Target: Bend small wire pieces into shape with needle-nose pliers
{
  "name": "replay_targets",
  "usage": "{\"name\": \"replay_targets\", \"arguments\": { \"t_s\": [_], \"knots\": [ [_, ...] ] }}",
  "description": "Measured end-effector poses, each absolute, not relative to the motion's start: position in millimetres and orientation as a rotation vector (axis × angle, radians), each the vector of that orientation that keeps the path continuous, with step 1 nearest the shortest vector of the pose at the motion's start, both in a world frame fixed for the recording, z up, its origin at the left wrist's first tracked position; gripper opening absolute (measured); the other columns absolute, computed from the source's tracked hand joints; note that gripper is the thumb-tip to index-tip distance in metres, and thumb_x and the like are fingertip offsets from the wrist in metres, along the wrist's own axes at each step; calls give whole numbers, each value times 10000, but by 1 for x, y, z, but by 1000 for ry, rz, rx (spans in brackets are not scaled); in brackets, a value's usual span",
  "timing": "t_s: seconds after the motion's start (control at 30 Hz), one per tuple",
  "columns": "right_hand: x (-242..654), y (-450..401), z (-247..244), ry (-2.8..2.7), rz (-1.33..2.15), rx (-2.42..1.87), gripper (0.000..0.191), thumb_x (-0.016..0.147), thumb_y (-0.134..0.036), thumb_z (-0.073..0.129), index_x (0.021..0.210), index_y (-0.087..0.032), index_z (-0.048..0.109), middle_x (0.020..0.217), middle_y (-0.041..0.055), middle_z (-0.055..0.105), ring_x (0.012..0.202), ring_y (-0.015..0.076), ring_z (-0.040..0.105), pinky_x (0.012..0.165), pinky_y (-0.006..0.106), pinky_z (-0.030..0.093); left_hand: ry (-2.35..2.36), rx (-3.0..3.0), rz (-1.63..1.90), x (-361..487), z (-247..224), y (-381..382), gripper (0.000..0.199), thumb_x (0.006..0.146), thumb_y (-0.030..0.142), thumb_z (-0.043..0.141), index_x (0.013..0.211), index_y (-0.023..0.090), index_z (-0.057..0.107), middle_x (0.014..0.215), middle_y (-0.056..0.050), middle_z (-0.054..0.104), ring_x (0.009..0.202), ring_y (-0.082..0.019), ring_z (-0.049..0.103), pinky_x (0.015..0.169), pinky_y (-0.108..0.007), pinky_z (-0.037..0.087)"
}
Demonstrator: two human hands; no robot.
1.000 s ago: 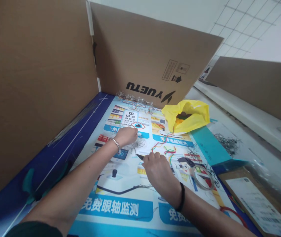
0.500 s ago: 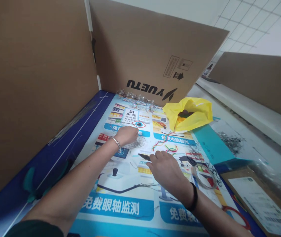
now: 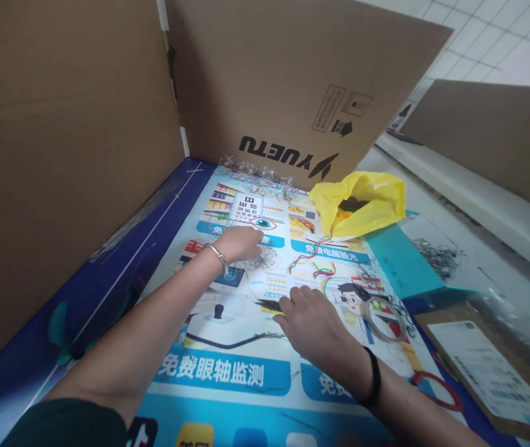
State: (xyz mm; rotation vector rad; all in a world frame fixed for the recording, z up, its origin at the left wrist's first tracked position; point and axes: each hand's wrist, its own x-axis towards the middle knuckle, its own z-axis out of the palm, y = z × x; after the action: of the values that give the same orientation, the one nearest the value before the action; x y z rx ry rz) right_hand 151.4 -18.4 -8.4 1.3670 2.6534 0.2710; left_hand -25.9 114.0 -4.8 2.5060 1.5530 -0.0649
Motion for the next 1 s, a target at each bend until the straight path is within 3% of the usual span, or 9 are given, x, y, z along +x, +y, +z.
{"name": "replay_targets", "arguments": {
  "t_s": [0.13, 0.27, 0.4, 0.53, 0.63, 0.87, 1.0],
  "knots": [
    [148, -21, -13, 2650, 370, 1329, 153, 843, -296, 466, 826, -169, 550, 791, 82, 536, 759, 217, 458, 621, 325, 280, 1520, 2522, -106, -27, 5, 109, 293, 778, 344, 443, 995, 196, 573, 1038, -101, 606, 942, -242, 558, 772, -344, 421],
    [150, -21, -15, 2659, 384, 1299, 128, 838, -269, 472, 827, -165, 546, 780, 86, 539, 752, 214, 453, 614, 322, 282, 1581, 2621, 98, -30, 30, 93, 254, 763, 252, 468, 984, 187, 576, 1077, -103, 570, 1015, -240, 508, 783, -317, 402],
    [155, -19, -17, 2698, 368, 1294, 139, 842, -274, 468, 822, -158, 541, 786, 89, 538, 759, 210, 457, 618, 325, 287, 1239, 2640, -52, -23, 44, 74, 158, 732, 196, 474, 762, 217, 628, 841, -28, 636, 791, -179, 570, 673, -276, 403],
    [159, -18, -21, 2736, 377, 1292, 124, 843, -271, 466, 847, -168, 535, 800, 78, 537, 757, 219, 459, 614, 335, 288, 1017, 2733, -361, -8, 30, 62, 154, 652, 128, 519, 704, 201, 645, 735, -55, 651, 673, -202, 589, 552, -283, 403],
    [162, -17, -24, 2756, 376, 1285, 112, 835, -262, 480, 858, -167, 535, 796, 76, 540, 750, 222, 460, 616, 337, 292, 1055, 2808, -499, -2, 17, 55, 188, 694, 102, 468, 725, 143, 649, 728, -120, 656, 660, -244, 610, 528, -315, 423],
    [170, -17, -30, 2797, 254, 1350, 109, 831, -255, 486, 850, -164, 543, 802, 80, 550, 782, 221, 474, 651, 330, 311, 1074, 2825, -501, -7, 0, 47, 213, 720, 61, 413, 738, 117, 618, 748, -144, 645, 696, -243, 613, 570, -332, 455],
    [180, -14, -25, 2856, 12, 1458, 152, 839, -298, 472, 824, -173, 558, 819, 69, 561, 815, 213, 490, 699, 328, 340, 1067, 2732, -405, -16, -4, 48, 186, 733, 72, 414, 778, 141, 582, 802, -111, 629, 715, -198, 584, 601, -294, 433]
  ]
}}
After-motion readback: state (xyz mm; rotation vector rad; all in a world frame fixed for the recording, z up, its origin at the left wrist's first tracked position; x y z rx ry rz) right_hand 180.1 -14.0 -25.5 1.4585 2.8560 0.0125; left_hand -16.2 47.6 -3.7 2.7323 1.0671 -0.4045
